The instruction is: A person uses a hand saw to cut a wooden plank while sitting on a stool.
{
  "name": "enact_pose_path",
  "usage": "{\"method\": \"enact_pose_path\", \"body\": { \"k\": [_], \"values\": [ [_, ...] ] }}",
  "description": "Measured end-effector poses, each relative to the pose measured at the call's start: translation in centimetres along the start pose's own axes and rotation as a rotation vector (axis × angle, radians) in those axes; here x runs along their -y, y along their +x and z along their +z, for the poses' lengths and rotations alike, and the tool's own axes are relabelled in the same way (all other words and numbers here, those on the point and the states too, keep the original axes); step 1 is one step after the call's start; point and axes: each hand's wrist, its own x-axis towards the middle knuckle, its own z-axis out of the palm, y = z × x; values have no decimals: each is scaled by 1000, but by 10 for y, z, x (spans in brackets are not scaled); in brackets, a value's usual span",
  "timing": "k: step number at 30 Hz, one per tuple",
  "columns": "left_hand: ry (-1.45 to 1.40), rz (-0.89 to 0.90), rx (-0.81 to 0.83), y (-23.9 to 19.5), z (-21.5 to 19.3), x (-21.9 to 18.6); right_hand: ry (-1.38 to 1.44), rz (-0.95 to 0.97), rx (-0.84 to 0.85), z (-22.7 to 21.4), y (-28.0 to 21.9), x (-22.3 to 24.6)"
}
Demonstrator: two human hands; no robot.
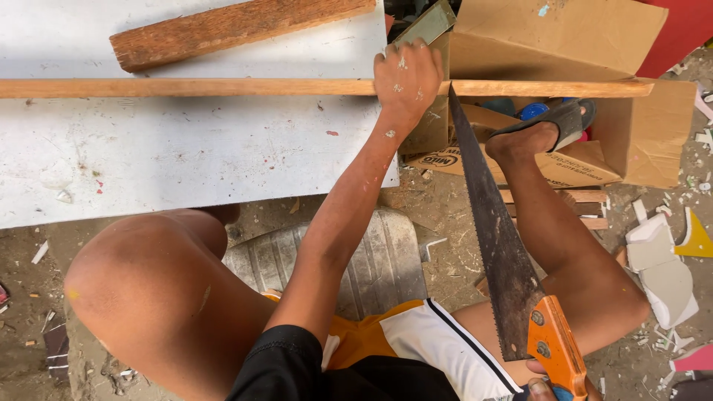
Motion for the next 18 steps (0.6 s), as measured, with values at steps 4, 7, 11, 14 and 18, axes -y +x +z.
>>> {"method": "enact_pose_path", "body": {
  "k": [4,7,11,14,18],
  "values": [
    [-1,-17,275,-7,-32,-1,689,-1246,-56,-197,24,37],
    [-8,75,230,-23,-32,8,678,-1237,-45,-197,24,50],
    [25,120,4,-32,-20,9,717,-1243,-16,-195,25,55],
    [23,116,-4,-33,-23,9,757,-1217,-28,-194,26,60],
    [30,98,66,-33,-18,10,706,-1222,-25,-198,27,58]
  ]
}}
